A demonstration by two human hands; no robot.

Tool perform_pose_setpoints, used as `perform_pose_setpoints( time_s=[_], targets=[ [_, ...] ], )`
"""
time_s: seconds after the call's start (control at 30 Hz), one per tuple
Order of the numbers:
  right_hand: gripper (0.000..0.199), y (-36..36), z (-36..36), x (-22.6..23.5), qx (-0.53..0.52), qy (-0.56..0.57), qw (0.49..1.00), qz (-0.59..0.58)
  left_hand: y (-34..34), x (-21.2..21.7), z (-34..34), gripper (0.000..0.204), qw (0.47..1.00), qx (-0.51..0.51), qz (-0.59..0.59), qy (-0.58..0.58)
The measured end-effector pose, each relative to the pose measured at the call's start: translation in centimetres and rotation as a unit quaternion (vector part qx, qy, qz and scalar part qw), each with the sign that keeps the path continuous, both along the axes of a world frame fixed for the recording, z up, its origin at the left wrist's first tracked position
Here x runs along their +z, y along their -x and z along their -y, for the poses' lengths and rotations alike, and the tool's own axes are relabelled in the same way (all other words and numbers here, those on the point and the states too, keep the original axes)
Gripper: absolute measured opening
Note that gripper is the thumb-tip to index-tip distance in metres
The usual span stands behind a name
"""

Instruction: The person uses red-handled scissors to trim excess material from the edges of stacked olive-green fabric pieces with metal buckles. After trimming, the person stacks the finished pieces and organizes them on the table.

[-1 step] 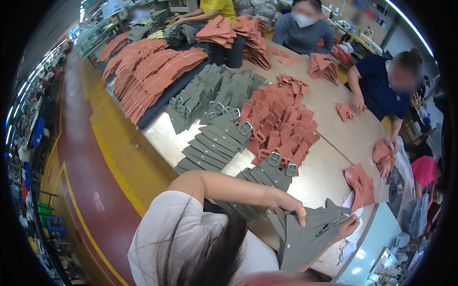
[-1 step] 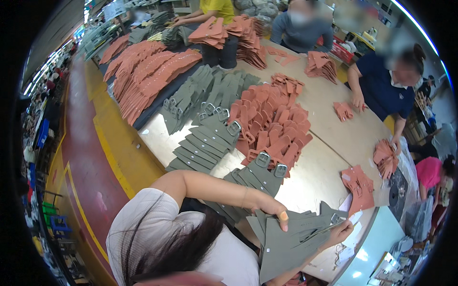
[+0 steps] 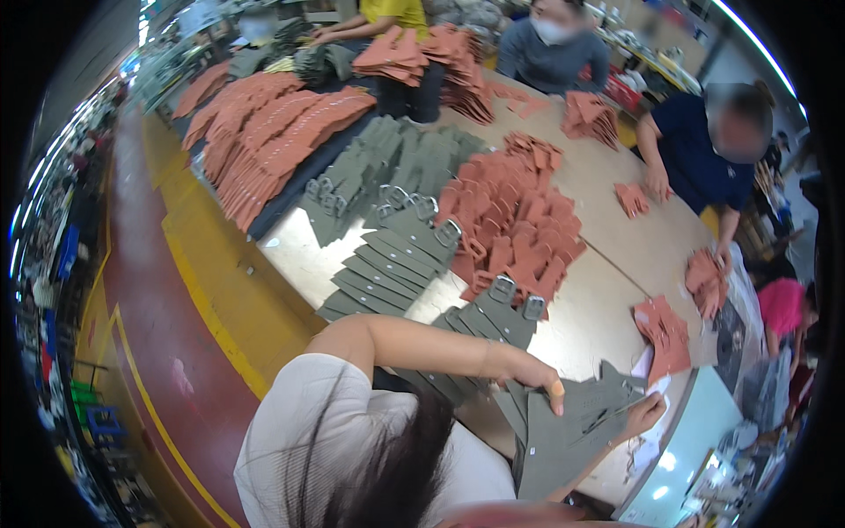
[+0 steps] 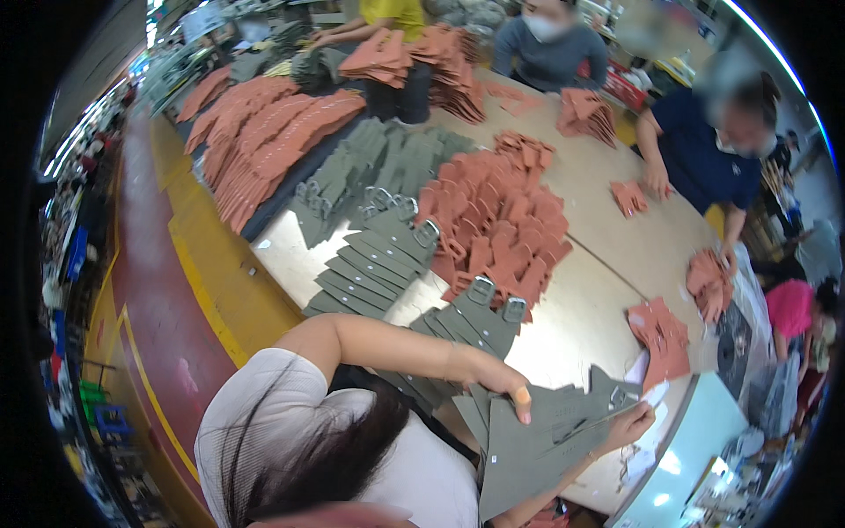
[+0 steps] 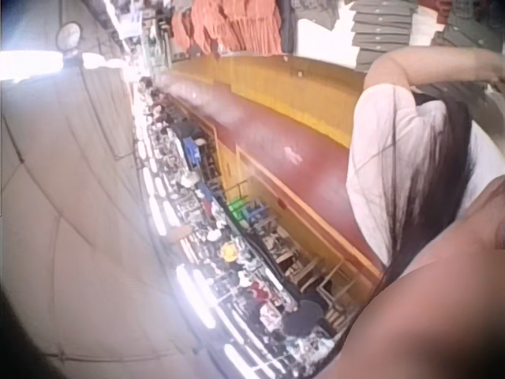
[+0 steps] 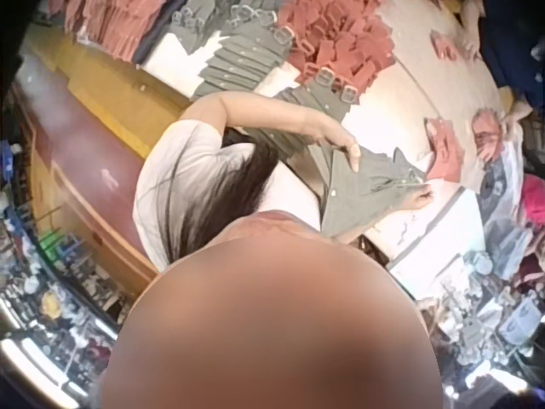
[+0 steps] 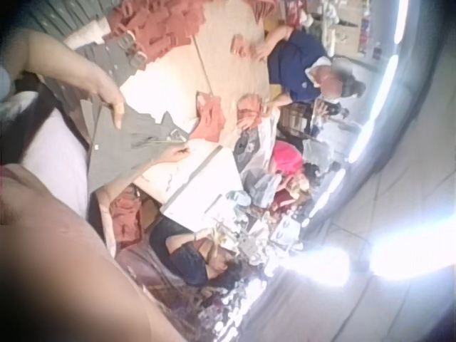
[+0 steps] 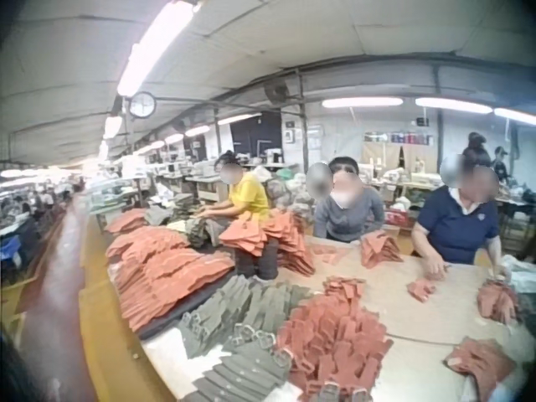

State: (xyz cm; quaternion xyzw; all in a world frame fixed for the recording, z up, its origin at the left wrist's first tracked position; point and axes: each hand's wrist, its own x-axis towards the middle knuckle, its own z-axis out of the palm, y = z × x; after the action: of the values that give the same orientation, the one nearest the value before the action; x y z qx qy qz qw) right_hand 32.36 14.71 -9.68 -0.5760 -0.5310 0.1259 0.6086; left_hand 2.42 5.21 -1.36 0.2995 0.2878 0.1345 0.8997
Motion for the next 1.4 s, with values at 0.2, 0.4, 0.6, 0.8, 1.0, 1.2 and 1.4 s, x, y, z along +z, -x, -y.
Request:
perform_pose_setpoints(
  time_s=[0.2,0.4,0.6,0.8,1.0,1.2,1.4],
  targets=[
    [0.021,-3.0,-1.0,0.4,-0.142,0.081,0.985,0.064,-0.4,-0.9,-1.2,0.040,0.998,0.030,0.009,-0.047],
    [0.025,-0.4,-1.8,4.8,-0.025,-0.048,0.994,0.097,-3.9,0.6,-1.7,0.068,0.955,-0.135,-0.031,-0.261],
    [0.021,-6.5,-1.5,11.5,-0.067,-0.160,0.979,-0.104,-1.7,1.8,-2.7,0.070,0.965,-0.085,-0.042,-0.243],
    [0.022,-13.8,0.3,7.3,-0.122,0.042,0.990,-0.059,1.0,0.9,-2.1,0.078,0.991,0.025,-0.053,-0.121],
    [0.034,-12.5,4.2,-0.5,-0.143,0.202,0.906,0.344,0.6,-0.5,-3.8,0.067,0.980,0.194,-0.021,-0.044],
    [0.038,-7.4,6.8,3.3,0.090,0.199,0.971,0.099,-0.5,-2.0,-5.7,0.055,0.978,0.205,0.007,-0.025],
    [0.035,-2.2,7.0,3.0,0.122,0.198,0.951,0.202,-3.3,-7.3,-7.4,0.037,0.949,0.290,-0.043,0.115]
  ],
)
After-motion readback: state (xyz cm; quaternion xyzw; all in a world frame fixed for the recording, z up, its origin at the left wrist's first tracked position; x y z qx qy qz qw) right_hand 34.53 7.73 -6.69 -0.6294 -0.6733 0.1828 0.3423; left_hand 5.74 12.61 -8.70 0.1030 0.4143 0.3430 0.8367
